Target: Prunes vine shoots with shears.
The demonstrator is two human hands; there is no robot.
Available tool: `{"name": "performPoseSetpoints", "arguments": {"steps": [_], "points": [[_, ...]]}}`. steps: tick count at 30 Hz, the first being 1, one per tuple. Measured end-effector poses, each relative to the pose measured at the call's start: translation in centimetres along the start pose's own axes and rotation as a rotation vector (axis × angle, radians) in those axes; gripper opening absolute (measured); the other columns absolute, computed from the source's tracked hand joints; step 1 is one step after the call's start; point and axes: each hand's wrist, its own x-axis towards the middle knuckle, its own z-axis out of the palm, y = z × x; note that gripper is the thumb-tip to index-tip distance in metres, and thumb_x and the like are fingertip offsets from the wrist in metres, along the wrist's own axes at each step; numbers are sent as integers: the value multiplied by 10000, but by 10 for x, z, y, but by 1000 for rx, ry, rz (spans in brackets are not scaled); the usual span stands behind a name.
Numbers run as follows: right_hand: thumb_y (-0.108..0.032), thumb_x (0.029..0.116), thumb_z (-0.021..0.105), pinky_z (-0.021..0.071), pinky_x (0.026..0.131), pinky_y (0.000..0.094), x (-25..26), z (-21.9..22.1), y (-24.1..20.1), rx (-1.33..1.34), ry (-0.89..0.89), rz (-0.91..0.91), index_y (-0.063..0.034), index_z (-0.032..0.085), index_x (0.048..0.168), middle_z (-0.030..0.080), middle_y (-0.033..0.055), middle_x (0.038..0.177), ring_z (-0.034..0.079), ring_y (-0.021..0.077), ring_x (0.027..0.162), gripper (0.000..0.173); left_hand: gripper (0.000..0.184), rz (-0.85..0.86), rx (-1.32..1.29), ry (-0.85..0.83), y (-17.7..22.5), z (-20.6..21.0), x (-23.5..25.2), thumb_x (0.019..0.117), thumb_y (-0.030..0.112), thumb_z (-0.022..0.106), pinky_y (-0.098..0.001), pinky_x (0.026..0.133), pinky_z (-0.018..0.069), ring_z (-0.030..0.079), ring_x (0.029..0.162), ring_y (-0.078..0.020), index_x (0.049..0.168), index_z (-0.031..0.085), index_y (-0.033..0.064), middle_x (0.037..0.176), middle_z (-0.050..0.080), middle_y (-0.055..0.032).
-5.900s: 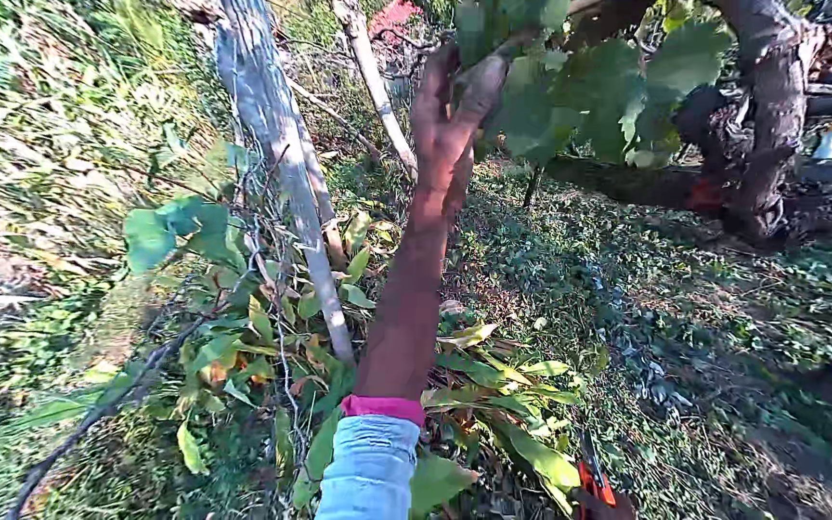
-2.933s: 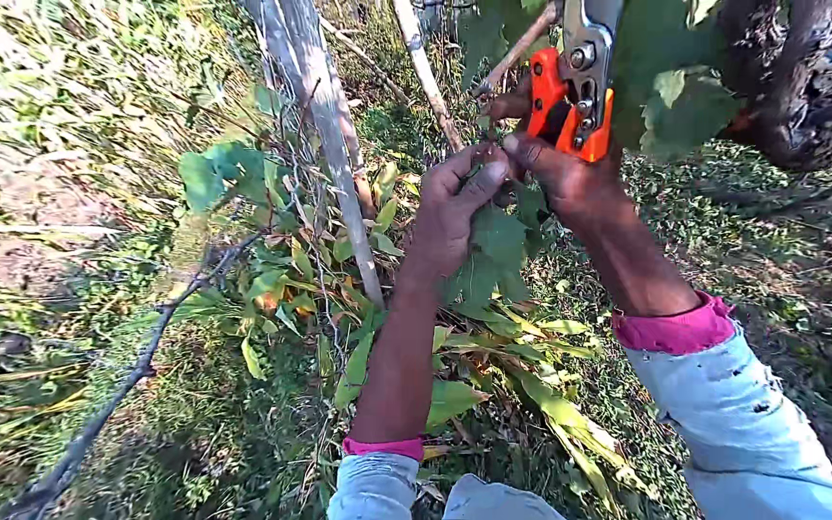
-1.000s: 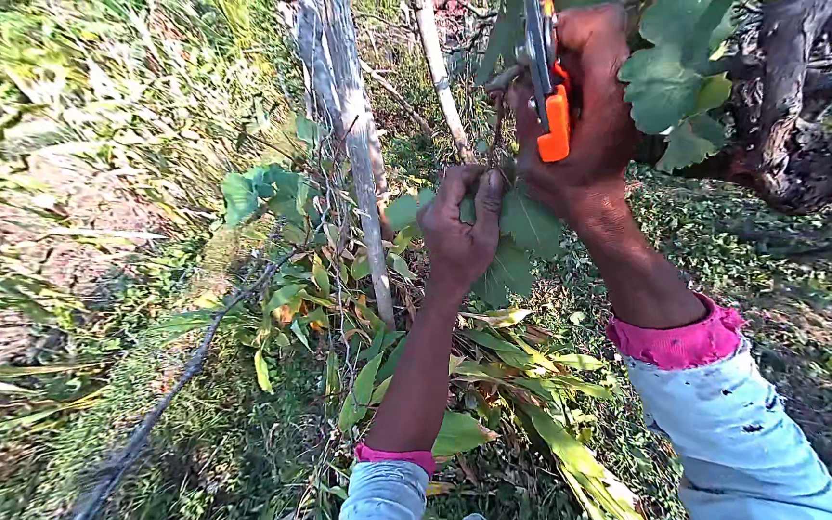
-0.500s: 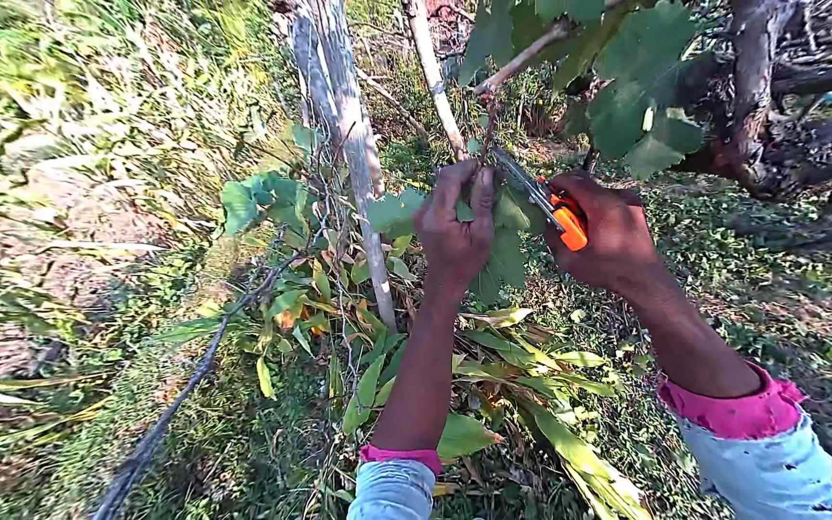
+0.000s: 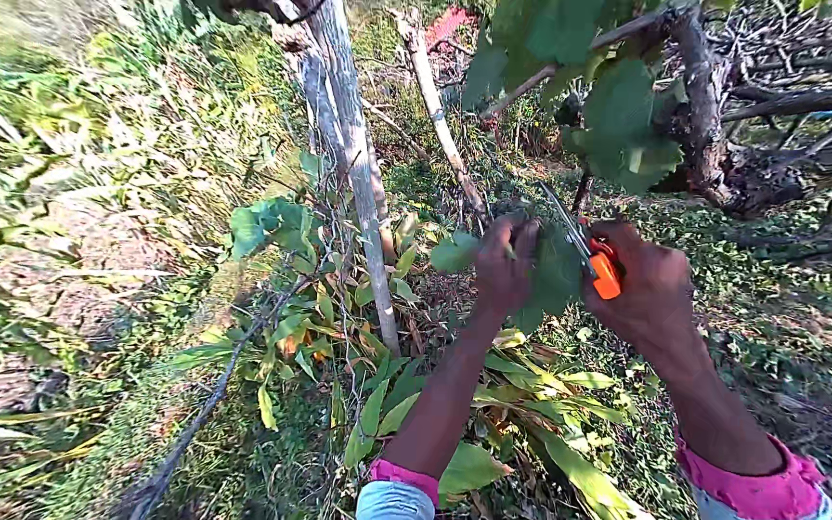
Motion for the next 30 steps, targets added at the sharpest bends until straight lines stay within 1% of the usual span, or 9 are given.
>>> {"name": "performPoseSetpoints", "arguments": {"steps": [4,6,9,12,15,20,25,27,30], "points": [[-165,795,685,545,688,635,-44,-22,16,-154,18,103,22,660,1238,727,247,1001,708,460,846,482,665,-439,-159,-668,-11,55,-4,941,172,721,-478,1096,477,561,1319,-285,1526,439,30,1484,534,-185],[-129,785,684,531,684,657,-69,-37,27,-184,-21,150,45,643,1240,711,267,999,694,483,837,488,859,-539,-257,-595,-15,47,8,889,126,788,-526,1117,450,458,1431,-301,1610,320,121,1629,376,-133],[-116,794,705,528,656,689,-105,-50,41,-172,-76,248,67,642,1246,703,301,965,688,520,787,492,526,-521,-552,-132,-13,4,37,1053,218,548,-367,838,592,655,1061,-165,1554,393,180,1406,574,-40],[-80,735,746,531,627,671,-136,-40,51,-75,-190,346,54,659,1213,709,274,903,691,473,721,503,366,-545,-958,-5,7,-24,72,1097,472,309,-178,540,478,565,640,-32,1294,551,281,1059,673,44],[-78,768,784,541,746,673,-152,-26,46,48,-368,522,-1,645,1281,715,253,975,699,459,835,537,248,-460,-1117,-90,15,-33,91,1085,406,434,-122,432,365,416,514,1,1111,605,229,920,573,55],[-133,810,788,553,785,648,-175,-7,41,164,-481,594,-14,643,1303,729,236,980,713,440,856,527,117,-318,-795,66,13,-33,89,1033,272,578,-153,461,410,437,489,-2,1001,661,197,705,555,89],[-190,817,769,555,761,643,-200,2,49,211,-479,607,-14,662,1257,733,225,942,714,435,826,486,237,162,104,359,19,-40,73,1059,213,557,-258,760,546,606,831,-79,1028,667,5,953,617,-31],[-179,829,763,560,773,626,-203,0,51,240,-464,603,10,657,1251,732,228,944,718,420,824,474,239,222,94,252,34,-26,59,1069,272,515,-234,639,535,587,745,-55,1042,621,60,988,606,-13],[-181,835,753,563,772,610,-208,-2,55,248,-453,592,11,659,1250,734,217,942,718,401,815,466,503,293,6,-23,63,3,60,946,265,687,-261,673,576,666,931,-128,1349,538,4,1436,545,-172]]}}
